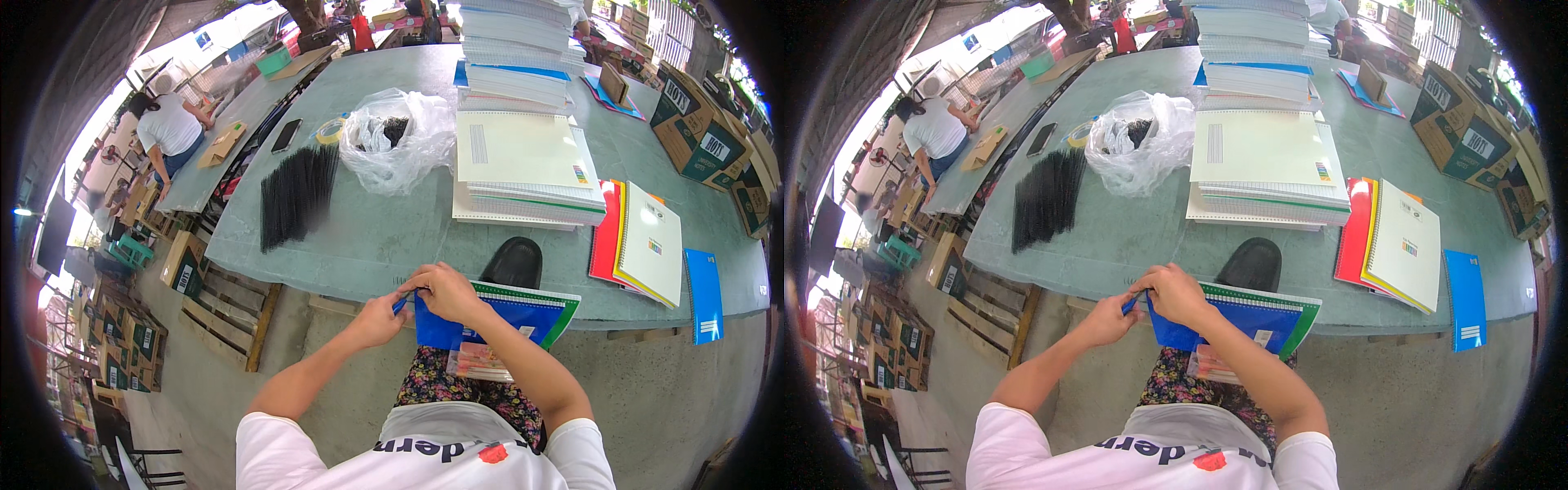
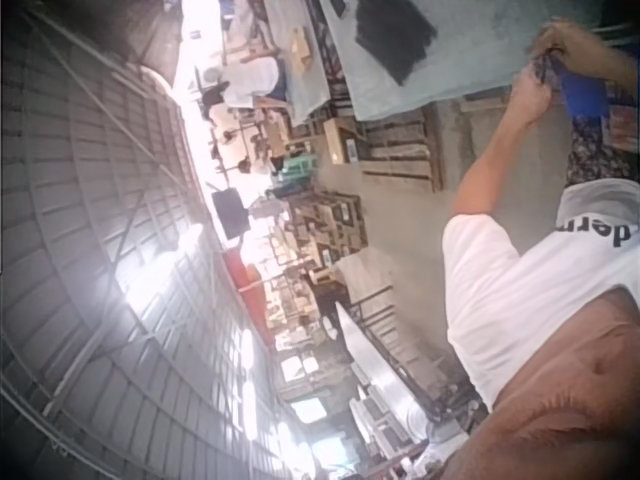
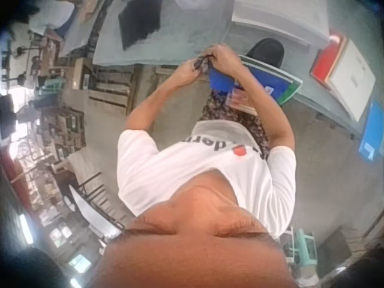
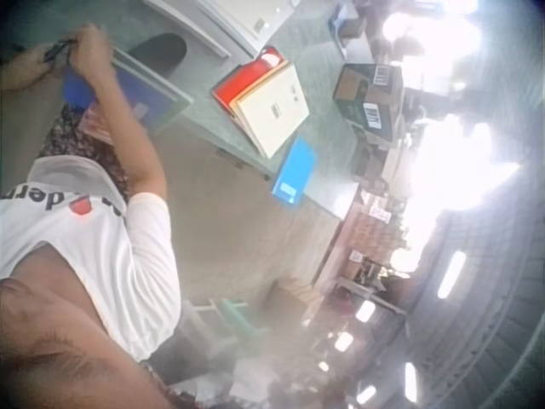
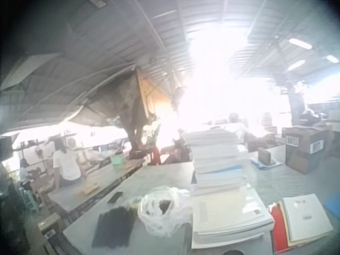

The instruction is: The person binds spiral notebooks by hand, inserting metal coils through the punched holes and using pliers to trim and secure the ends.

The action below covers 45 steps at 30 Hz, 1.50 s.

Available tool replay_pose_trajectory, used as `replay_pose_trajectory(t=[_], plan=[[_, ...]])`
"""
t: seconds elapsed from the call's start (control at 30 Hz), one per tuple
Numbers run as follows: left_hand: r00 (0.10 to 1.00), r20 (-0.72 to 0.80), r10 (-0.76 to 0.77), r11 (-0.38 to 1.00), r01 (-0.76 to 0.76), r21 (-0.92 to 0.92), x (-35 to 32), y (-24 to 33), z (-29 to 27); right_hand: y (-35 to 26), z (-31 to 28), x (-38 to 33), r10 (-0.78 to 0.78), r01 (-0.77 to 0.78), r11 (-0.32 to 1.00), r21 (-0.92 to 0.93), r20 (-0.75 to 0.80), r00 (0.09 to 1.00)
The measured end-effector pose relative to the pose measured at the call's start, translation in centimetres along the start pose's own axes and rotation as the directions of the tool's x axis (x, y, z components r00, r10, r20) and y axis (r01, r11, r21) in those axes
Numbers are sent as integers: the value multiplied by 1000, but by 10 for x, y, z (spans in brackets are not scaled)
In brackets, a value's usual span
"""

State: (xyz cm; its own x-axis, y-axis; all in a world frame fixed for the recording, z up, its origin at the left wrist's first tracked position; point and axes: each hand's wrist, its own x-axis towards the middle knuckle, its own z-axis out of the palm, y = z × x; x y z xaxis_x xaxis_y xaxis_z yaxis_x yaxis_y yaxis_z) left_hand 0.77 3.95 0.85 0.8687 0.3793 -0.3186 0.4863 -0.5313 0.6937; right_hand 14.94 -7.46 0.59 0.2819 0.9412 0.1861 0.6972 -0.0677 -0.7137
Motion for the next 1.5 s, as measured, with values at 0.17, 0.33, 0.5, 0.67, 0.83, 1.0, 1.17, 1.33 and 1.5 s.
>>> replay_pose_trajectory(t=[0.17,0.33,0.5,0.67,0.83,1.0,1.17,1.33,1.5], plan=[[999,-53,-5,987,13,162,-11,1,-2,-2,-2,0,145,-139,989,58,-102,984],[834,546,-81,416,526,-742,-17,22,-9,-8,-1,-1,196,-198,980,2,-145,970],[984,139,-108,948,144,-282,-7,-6,11,-4,7,-3,167,-173,985,-15,-190,967],[925,367,-101,794,297,-531,-8,-24,-21,-1,0,-3,141,-140,990,22,-166,976],[982,-163,-96,769,-31,-638,15,10,-26,-20,13,-11,26,-28,999,-22,-86,996],[996,-89,23,787,-73,-612,74,-2,-65,-28,16,-27,-136,88,981,-174,-290,947],[774,-633,18,754,-426,-500,168,61,-175,-40,16,-39,-117,86,961,-261,-107,987],[698,-671,252,967,-199,157,175,17,-149,-25,-21,-79,23,-86,910,-405,-158,987],[695,-519,498,819,-179,545,137,-75,-53,-7,-46,-102,127,-146,950,-275,-84,988]])
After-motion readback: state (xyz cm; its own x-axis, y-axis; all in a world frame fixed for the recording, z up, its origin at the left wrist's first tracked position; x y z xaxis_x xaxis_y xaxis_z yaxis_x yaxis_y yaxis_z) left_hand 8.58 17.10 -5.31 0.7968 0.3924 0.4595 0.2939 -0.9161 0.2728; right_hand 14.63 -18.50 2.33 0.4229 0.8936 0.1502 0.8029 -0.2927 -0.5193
